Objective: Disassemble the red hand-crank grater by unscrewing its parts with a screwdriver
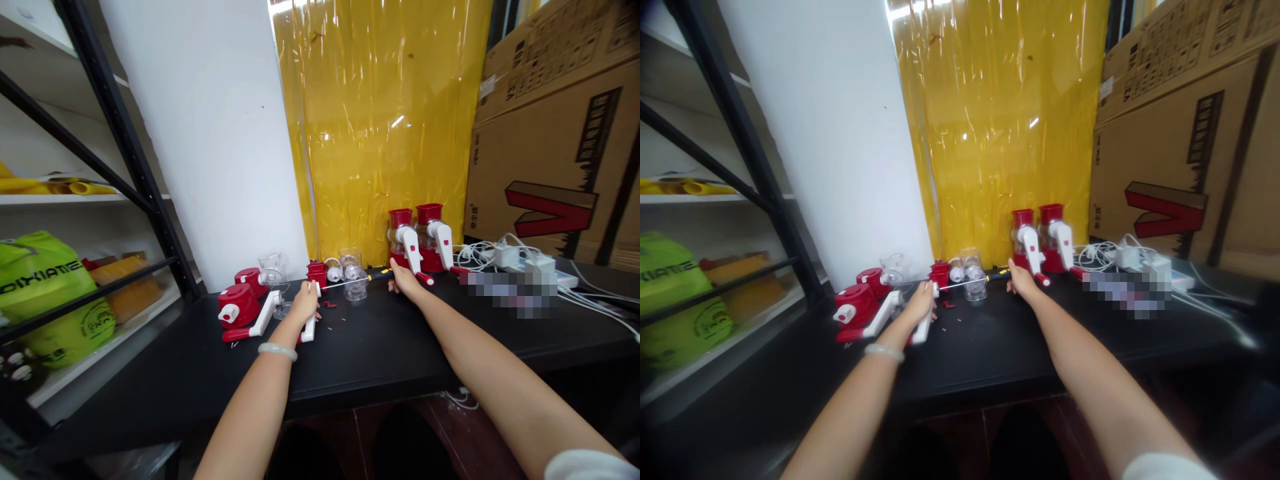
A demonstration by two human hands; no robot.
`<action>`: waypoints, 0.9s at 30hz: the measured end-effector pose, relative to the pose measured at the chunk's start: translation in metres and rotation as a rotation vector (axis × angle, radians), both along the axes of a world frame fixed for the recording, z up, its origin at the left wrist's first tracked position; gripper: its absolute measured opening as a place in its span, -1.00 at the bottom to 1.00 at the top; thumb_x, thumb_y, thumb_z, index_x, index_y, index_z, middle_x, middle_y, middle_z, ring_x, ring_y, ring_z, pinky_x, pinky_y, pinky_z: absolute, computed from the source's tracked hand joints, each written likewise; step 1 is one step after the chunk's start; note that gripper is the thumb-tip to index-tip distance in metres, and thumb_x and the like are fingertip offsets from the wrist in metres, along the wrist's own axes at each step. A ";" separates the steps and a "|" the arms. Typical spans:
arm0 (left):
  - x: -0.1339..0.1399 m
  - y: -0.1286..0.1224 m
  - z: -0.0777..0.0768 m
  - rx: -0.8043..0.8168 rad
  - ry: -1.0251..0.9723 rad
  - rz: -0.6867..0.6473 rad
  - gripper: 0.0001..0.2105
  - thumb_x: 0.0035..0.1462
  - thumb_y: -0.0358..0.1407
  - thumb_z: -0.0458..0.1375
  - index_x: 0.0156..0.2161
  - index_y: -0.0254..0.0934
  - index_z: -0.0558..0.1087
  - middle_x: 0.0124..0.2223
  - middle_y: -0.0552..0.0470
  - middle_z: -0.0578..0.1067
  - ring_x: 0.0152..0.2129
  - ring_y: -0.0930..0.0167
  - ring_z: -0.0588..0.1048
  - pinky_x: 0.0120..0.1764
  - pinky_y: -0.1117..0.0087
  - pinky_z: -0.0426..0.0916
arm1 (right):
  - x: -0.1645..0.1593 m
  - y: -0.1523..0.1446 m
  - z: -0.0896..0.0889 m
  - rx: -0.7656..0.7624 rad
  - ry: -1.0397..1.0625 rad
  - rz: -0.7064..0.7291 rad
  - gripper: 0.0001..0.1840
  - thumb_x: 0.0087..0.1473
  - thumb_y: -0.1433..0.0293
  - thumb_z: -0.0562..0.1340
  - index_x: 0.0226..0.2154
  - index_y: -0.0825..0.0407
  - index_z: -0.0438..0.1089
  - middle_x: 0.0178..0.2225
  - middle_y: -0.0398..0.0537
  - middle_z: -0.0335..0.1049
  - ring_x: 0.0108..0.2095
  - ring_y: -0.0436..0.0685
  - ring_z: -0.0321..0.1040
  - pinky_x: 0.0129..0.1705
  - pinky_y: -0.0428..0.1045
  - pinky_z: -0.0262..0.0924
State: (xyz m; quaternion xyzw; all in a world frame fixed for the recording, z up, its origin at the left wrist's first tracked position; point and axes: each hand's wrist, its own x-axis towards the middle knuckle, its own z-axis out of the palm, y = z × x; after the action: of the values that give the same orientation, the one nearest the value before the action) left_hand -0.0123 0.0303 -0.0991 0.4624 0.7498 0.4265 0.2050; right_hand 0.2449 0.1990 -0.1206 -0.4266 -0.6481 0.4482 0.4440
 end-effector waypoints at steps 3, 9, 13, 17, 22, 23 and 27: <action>0.000 0.000 0.000 0.000 -0.011 -0.003 -0.63 0.37 -0.03 -0.25 -0.03 -0.24 0.22 -0.49 0.11 0.36 -0.77 0.42 0.40 -0.64 0.40 0.35 | 0.001 0.001 -0.002 -0.019 -0.013 -0.018 -0.44 0.24 -0.05 0.05 -0.55 0.03 0.27 -0.79 -0.10 0.26 -0.80 -0.04 0.10 -0.68 -0.11 0.03; 0.000 0.000 0.001 0.004 -0.010 -0.001 -0.63 0.37 -0.02 -0.25 -0.05 -0.24 0.21 -0.50 0.12 0.35 -0.78 0.44 0.38 -0.65 0.41 0.34 | -0.003 0.002 -0.005 -0.156 0.195 0.045 -0.58 0.18 0.06 0.23 -0.50 0.02 0.23 -0.79 -0.27 0.14 -0.79 -0.11 0.03 -0.60 -0.13 0.23; 0.002 -0.002 0.002 -0.003 -0.009 -0.003 -0.64 0.37 -0.02 -0.25 -0.05 -0.24 0.21 -0.50 0.12 0.36 -0.77 0.44 0.39 -0.63 0.41 0.36 | -0.004 0.002 -0.006 -0.173 0.316 0.102 -0.64 0.18 0.12 0.24 -0.47 0.00 0.20 -0.77 -0.32 0.09 -0.75 -0.12 0.03 -0.56 -0.16 0.25; 0.001 -0.001 0.002 0.001 -0.009 -0.001 -0.62 0.37 -0.02 -0.25 -0.03 -0.25 0.22 -0.49 0.10 0.36 -0.77 0.43 0.40 -0.63 0.41 0.35 | -0.005 0.001 -0.005 -0.211 0.403 0.146 -0.69 0.20 0.20 0.22 -0.46 -0.02 0.15 -0.73 -0.32 0.08 -0.71 -0.11 0.07 -0.53 -0.16 0.26; -0.002 0.000 0.001 0.000 -0.007 0.004 -0.60 0.37 0.00 -0.26 -0.01 -0.24 0.21 -0.48 0.10 0.37 -0.76 0.43 0.40 -0.61 0.39 0.37 | -0.005 -0.005 0.001 -0.283 0.470 0.147 -0.81 0.15 0.30 0.19 -0.43 -0.03 0.18 -0.68 -0.32 0.08 -0.70 -0.10 0.05 -0.48 -0.12 0.29; -0.002 0.001 0.001 0.000 -0.003 0.007 -0.60 0.37 0.01 -0.26 -0.01 -0.24 0.21 -0.48 0.10 0.37 -0.76 0.43 0.40 -0.61 0.39 0.37 | -0.005 -0.006 0.002 -0.288 0.479 0.143 -0.83 0.12 0.32 0.20 -0.42 -0.03 0.19 -0.66 -0.31 0.10 -0.69 -0.10 0.05 -0.47 -0.11 0.29; -0.001 0.001 0.000 0.000 0.004 0.006 -0.60 0.36 0.02 -0.26 -0.03 -0.23 0.21 -0.48 0.10 0.37 -0.77 0.44 0.39 -0.61 0.40 0.37 | -0.003 -0.012 0.009 -0.321 0.512 0.137 -0.92 0.04 0.38 0.17 -0.44 0.00 0.23 -0.62 -0.26 0.17 -0.68 -0.10 0.07 -0.46 -0.10 0.30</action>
State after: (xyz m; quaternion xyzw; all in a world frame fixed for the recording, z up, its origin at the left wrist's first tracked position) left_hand -0.0131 0.0308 -0.0990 0.4610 0.7514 0.4264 0.2023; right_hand 0.2416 0.1874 -0.1117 -0.3198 -0.4635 0.6667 0.4883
